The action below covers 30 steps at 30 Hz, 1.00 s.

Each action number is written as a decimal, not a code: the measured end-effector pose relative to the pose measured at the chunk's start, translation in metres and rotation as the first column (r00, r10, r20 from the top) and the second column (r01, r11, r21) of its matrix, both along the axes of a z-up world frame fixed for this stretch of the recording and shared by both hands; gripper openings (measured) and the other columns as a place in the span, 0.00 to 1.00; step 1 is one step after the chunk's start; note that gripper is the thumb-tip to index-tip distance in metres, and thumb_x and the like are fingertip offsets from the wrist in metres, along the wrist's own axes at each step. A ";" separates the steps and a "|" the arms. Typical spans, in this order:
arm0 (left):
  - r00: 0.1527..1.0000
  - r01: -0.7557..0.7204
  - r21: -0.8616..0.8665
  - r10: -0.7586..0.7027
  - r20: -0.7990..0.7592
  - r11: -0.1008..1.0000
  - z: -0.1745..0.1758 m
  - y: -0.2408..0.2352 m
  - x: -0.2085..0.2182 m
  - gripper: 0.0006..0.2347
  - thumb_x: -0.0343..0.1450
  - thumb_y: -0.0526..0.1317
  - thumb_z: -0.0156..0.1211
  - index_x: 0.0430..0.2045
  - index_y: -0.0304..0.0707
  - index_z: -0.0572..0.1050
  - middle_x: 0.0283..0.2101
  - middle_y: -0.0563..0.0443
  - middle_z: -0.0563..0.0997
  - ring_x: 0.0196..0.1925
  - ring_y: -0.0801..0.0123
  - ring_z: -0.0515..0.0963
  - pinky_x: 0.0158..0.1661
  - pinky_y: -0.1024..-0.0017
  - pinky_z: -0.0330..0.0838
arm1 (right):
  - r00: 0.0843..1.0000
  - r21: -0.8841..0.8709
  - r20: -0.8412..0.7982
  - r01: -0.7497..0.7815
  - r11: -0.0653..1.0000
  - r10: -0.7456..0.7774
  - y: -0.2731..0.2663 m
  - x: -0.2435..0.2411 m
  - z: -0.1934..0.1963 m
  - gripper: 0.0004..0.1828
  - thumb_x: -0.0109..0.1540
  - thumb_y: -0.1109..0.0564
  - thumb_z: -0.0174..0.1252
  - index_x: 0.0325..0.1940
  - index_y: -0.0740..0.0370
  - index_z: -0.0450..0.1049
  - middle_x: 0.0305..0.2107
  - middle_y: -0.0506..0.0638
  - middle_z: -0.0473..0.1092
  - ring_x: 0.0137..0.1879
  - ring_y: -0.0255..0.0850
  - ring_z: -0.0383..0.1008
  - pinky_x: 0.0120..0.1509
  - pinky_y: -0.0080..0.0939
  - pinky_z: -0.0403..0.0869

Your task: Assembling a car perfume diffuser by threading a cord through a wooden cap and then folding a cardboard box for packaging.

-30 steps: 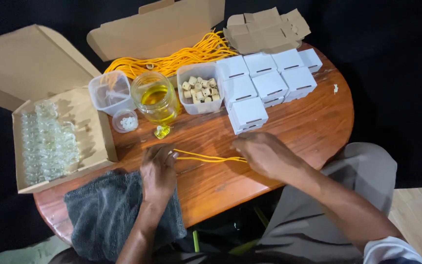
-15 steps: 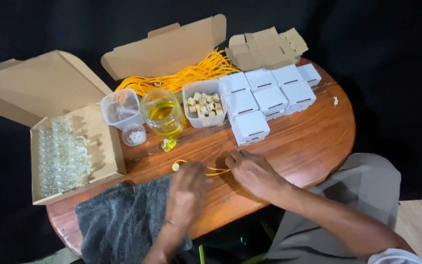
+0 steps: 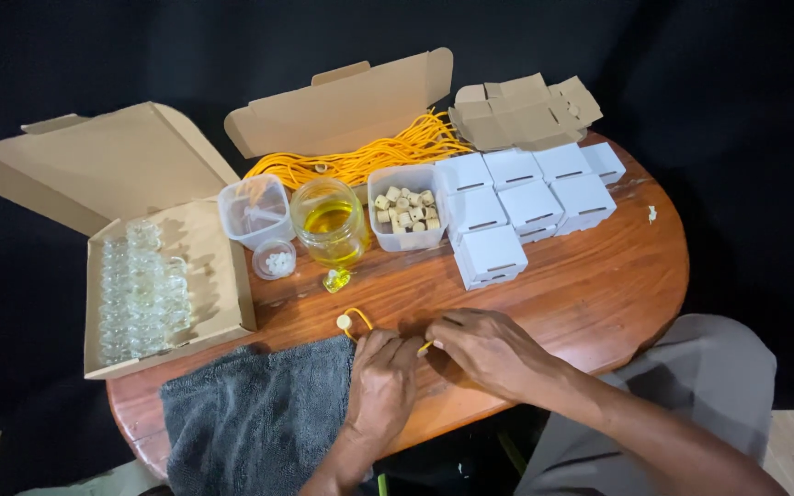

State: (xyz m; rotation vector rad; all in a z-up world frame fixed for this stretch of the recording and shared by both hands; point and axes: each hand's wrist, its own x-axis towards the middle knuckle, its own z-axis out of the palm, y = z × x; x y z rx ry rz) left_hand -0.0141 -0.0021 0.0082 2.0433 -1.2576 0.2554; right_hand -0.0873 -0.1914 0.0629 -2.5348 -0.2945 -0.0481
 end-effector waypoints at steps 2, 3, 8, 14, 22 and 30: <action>1.000 0.000 0.001 0.000 -0.021 1.000 0.000 0.001 0.000 0.06 0.69 0.31 0.50 0.31 0.37 0.76 0.29 0.48 0.76 0.37 0.56 0.72 0.40 0.62 0.64 | 0.998 0.006 0.067 0.009 1.000 -0.010 -0.004 0.000 -0.004 0.05 0.68 0.59 0.49 0.41 0.57 0.71 0.31 0.51 0.68 0.35 0.52 0.70 0.35 0.51 0.66; 0.999 0.007 0.001 -0.006 -0.044 1.000 0.000 0.000 0.002 0.08 0.67 0.30 0.49 0.32 0.36 0.77 0.31 0.48 0.79 0.38 0.56 0.72 0.41 0.62 0.64 | 0.991 0.013 0.132 0.024 1.000 -0.025 -0.007 0.000 -0.006 0.07 0.69 0.60 0.48 0.42 0.58 0.73 0.30 0.50 0.66 0.36 0.50 0.70 0.34 0.50 0.67; 0.992 0.048 0.021 -0.045 -0.118 0.999 -0.002 -0.002 0.003 0.11 0.71 0.38 0.57 0.43 0.32 0.76 0.34 0.43 0.79 0.42 0.51 0.73 0.50 0.55 0.64 | 0.989 0.048 0.151 -0.003 0.999 -0.004 -0.003 0.000 -0.007 0.03 0.64 0.60 0.59 0.36 0.58 0.71 0.28 0.49 0.67 0.33 0.48 0.69 0.33 0.48 0.65; 0.998 0.050 -0.060 -0.052 -0.030 0.997 0.003 -0.003 0.007 0.03 0.71 0.35 0.58 0.28 0.37 0.77 0.24 0.50 0.76 0.35 0.57 0.71 0.45 0.60 0.65 | 0.990 0.106 0.138 -0.024 0.994 0.009 0.001 0.001 -0.009 0.05 0.61 0.66 0.56 0.38 0.60 0.69 0.26 0.52 0.68 0.29 0.48 0.69 0.32 0.46 0.65; 0.993 0.097 -0.035 -0.099 -0.067 0.995 -0.005 0.000 0.012 0.05 0.67 0.31 0.55 0.29 0.41 0.78 0.26 0.51 0.78 0.33 0.56 0.71 0.44 0.61 0.63 | 0.971 0.132 0.084 0.211 0.968 -0.223 -0.018 0.038 0.016 0.24 0.69 0.37 0.43 0.48 0.54 0.77 0.35 0.49 0.81 0.39 0.45 0.83 0.43 0.45 0.74; 0.987 0.043 -0.071 -0.053 -0.149 0.997 0.003 0.001 0.009 0.04 0.70 0.35 0.60 0.24 0.38 0.77 0.24 0.47 0.78 0.34 0.55 0.73 0.44 0.59 0.64 | 0.986 -0.346 -0.161 -0.018 0.938 -0.040 -0.042 0.190 0.038 0.09 0.57 0.53 0.61 0.36 0.47 0.86 0.35 0.45 0.81 0.45 0.51 0.79 0.42 0.54 0.70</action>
